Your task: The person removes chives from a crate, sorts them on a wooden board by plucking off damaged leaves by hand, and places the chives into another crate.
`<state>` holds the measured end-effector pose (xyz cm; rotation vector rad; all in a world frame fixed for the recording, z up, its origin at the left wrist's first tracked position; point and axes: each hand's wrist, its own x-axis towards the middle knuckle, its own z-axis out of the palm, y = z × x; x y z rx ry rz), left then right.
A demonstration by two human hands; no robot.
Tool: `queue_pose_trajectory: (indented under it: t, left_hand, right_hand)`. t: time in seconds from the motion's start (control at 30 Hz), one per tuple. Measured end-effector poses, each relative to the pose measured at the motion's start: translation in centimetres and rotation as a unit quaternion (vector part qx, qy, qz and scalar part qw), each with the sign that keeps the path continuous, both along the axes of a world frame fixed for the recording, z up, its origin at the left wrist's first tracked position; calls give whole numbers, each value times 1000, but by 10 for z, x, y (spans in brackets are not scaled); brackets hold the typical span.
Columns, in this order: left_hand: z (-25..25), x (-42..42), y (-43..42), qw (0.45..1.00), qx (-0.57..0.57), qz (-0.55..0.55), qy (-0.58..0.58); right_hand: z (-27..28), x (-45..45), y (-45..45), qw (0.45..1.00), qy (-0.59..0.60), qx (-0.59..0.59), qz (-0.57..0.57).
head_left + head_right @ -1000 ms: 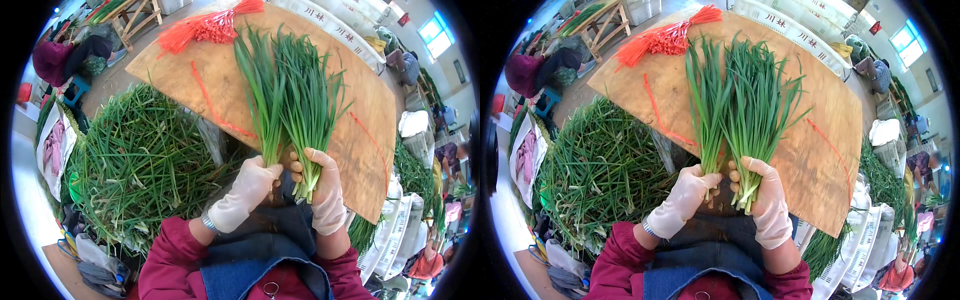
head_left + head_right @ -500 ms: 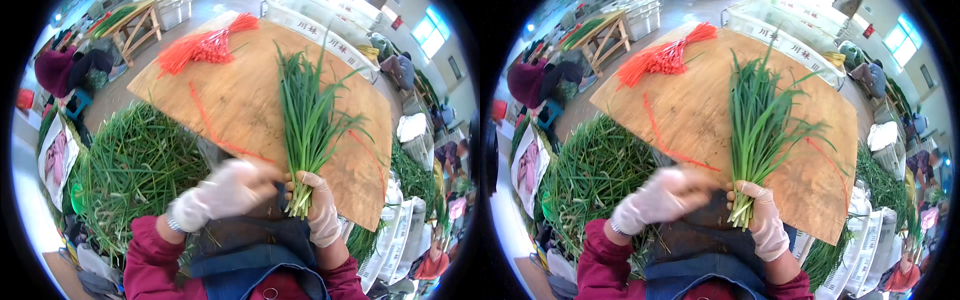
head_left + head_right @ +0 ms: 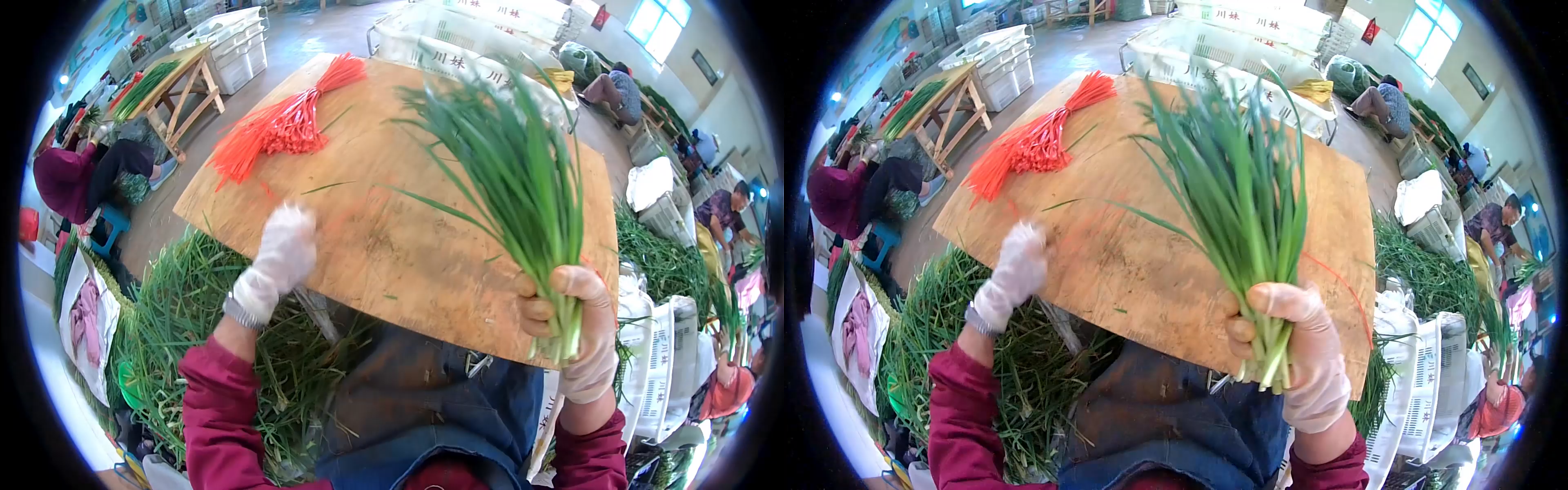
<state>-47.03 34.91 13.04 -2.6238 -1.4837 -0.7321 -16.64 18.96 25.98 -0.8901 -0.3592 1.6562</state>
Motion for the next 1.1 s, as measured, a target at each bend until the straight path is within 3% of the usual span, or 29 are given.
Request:
queue_pose_trajectory:
  t: [0.13, 0.23, 0.33, 0.4, 0.43, 0.47, 0.53, 0.63, 0.73, 0.9, 1.0, 1.1]
  left_hand:
    - [50, 39, 73, 981, 190, 24, 42]
    - [63, 59, 120, 957, 195, 157, 148]
    - [60, 61, 122, 971, 193, 139, 34]
    - [52, 67, 90, 991, 92, 79, -48]
    - [63, 73, 63, 991, -37, 26, -126]
    - [79, 78, 35, 964, -167, -25, -203]
    - [91, 80, -2, 846, -376, -113, -360]
    - [116, 84, -38, 741, -468, -222, -427]
    - [139, 86, -60, 704, -509, -194, -455]
    - [155, 66, -93, 715, -572, -55, -397]
    - [132, 56, -119, 712, -571, -40, -408]
    - [88, 47, -144, 659, -616, 4, -431]
  right_hand:
    - [18, 10, 12, 997, 53, 46, 9]
    - [29, 18, 23, 991, 52, 119, 34]
    - [46, 26, 34, 979, 89, 176, 56]
    - [49, 30, 41, 970, 101, 209, 73]
    - [49, 30, 44, 965, 107, 224, 82]
    - [48, 26, 46, 963, 112, 227, 90]
    - [40, 7, 46, 968, 133, 206, 60]
    - [22, -25, 36, 977, 141, 154, 50]
    - [-13, -60, 15, 983, 123, 98, 95]
    - [-60, -117, -20, 953, 218, 68, 197]
    - [-86, -132, -43, 936, 244, 28, 253]
    - [-111, -145, -73, 921, 284, -22, 268]
